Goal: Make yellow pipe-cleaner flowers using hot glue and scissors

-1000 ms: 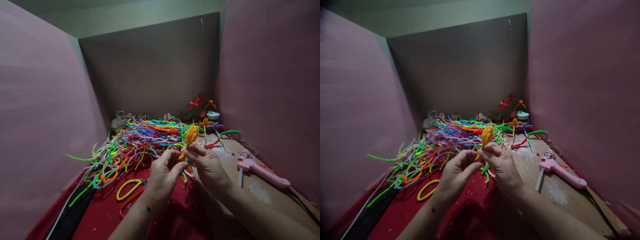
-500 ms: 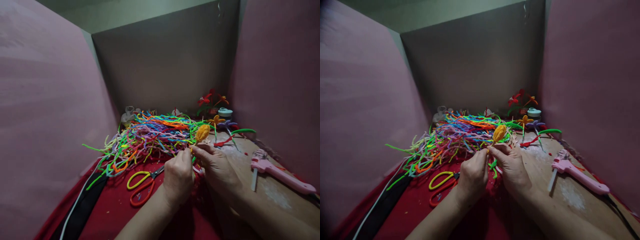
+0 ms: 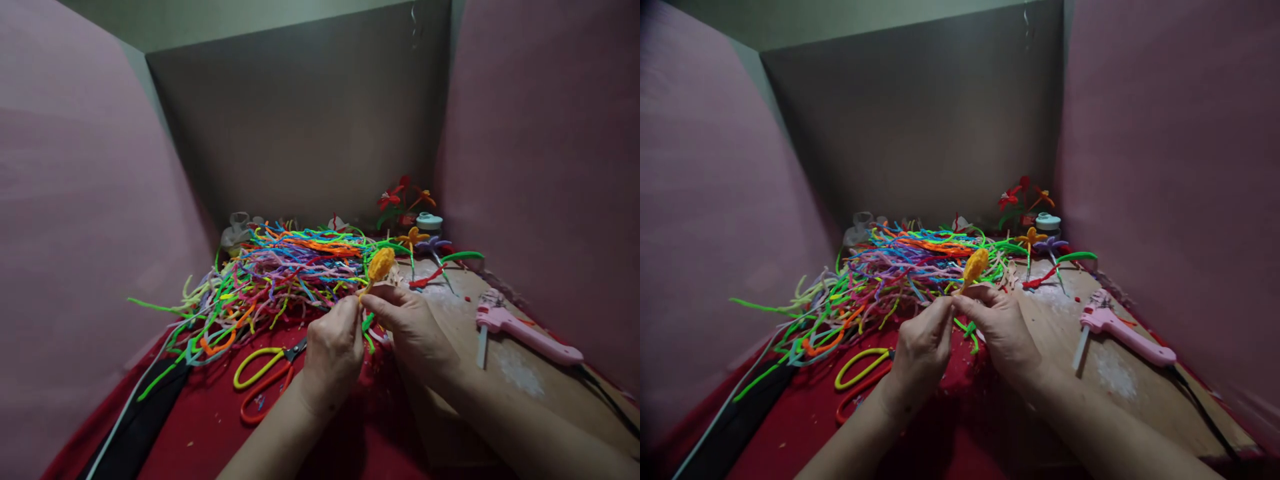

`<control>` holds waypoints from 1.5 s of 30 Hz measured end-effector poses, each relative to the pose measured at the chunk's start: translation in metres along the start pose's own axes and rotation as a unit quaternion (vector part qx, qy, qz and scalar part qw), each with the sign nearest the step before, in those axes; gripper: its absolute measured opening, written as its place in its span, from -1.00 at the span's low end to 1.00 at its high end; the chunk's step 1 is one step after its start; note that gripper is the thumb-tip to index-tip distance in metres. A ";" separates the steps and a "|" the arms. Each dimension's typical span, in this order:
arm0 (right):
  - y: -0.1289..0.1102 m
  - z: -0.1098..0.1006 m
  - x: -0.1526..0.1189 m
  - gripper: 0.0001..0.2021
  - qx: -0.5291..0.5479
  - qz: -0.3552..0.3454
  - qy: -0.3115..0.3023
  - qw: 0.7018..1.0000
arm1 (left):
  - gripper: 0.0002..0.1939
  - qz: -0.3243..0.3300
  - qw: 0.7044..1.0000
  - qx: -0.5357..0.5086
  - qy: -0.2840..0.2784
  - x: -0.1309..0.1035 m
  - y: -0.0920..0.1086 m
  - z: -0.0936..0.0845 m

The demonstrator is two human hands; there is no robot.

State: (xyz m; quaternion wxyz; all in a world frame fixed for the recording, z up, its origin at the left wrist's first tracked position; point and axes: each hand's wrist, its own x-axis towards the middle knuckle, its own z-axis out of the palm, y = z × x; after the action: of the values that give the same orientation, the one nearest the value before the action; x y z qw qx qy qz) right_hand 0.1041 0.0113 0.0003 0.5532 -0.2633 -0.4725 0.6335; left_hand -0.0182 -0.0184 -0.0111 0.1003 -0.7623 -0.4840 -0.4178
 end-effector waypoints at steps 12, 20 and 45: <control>0.000 -0.007 0.007 -0.89 0.031 0.057 -0.055 0.996 | -0.80 -0.231 0.929 -0.285 -0.050 0.007 0.006 -0.014; 0.012 -0.010 0.011 -0.75 0.167 0.158 -0.079 0.970 | -0.79 -0.394 0.703 -0.584 -0.096 0.012 0.009 -0.017; 0.006 -0.013 0.010 -0.89 0.089 0.084 -0.152 0.981 | -0.83 -0.343 0.518 -0.760 -0.191 0.008 -0.006 -0.012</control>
State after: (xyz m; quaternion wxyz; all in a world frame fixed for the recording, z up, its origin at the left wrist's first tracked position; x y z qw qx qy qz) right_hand 0.1097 0.0247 -0.0083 0.4413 -0.1524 -0.4686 0.7499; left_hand -0.0283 -0.0168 0.0008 -0.7629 -0.3853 -0.2139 -0.4731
